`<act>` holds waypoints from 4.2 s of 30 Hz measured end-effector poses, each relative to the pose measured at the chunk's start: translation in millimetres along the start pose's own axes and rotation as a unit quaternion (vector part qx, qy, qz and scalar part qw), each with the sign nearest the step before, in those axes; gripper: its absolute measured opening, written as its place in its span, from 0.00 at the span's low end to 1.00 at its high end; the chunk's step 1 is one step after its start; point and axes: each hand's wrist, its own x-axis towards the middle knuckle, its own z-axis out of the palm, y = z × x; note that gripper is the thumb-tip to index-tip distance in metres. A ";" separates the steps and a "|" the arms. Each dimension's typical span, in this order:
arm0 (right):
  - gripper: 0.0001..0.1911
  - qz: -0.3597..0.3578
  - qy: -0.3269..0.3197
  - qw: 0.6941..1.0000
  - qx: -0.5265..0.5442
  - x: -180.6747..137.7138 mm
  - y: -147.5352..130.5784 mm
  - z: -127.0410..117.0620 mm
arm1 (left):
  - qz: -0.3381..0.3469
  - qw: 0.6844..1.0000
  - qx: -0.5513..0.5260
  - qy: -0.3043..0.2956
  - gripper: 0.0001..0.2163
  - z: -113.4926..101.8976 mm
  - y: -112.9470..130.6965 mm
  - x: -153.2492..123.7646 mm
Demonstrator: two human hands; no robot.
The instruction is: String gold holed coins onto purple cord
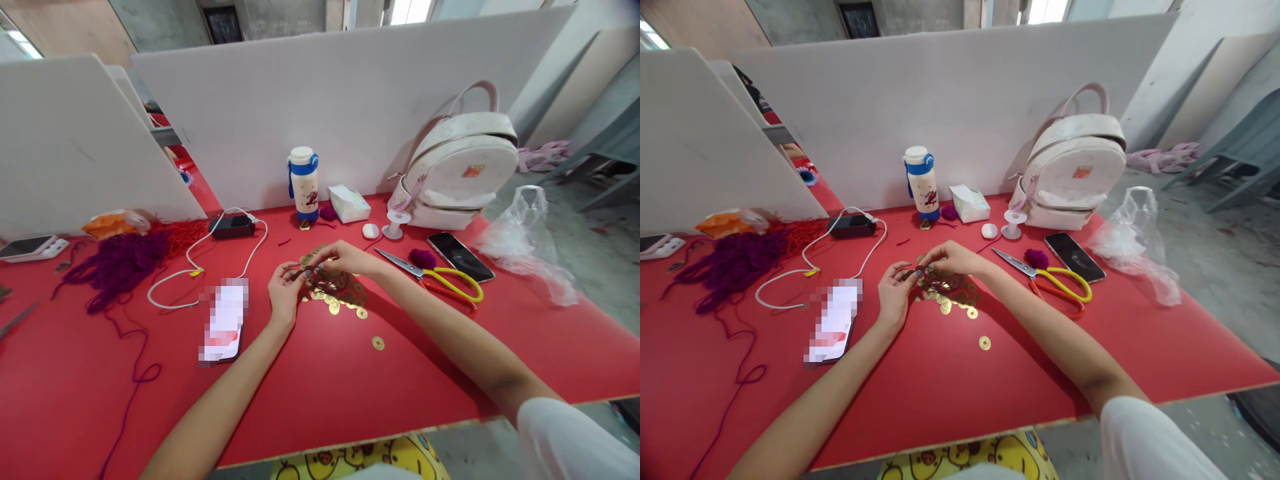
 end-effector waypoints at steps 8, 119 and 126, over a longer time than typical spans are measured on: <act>0.21 -0.039 0.020 0.998 -0.042 -2.7 -11.1 1.2 | 0.001 1.000 -0.007 0.004 0.20 0.5 -1.0 -0.3; 0.10 -0.096 0.090 0.981 -0.143 1.2 10.0 4.6 | -0.017 0.999 0.015 -0.035 0.19 2.0 4.0 -3.8; 0.10 -0.089 0.096 0.982 -0.138 3.1 16.9 2.2 | -0.016 0.999 0.009 -0.035 0.19 2.1 4.0 -3.9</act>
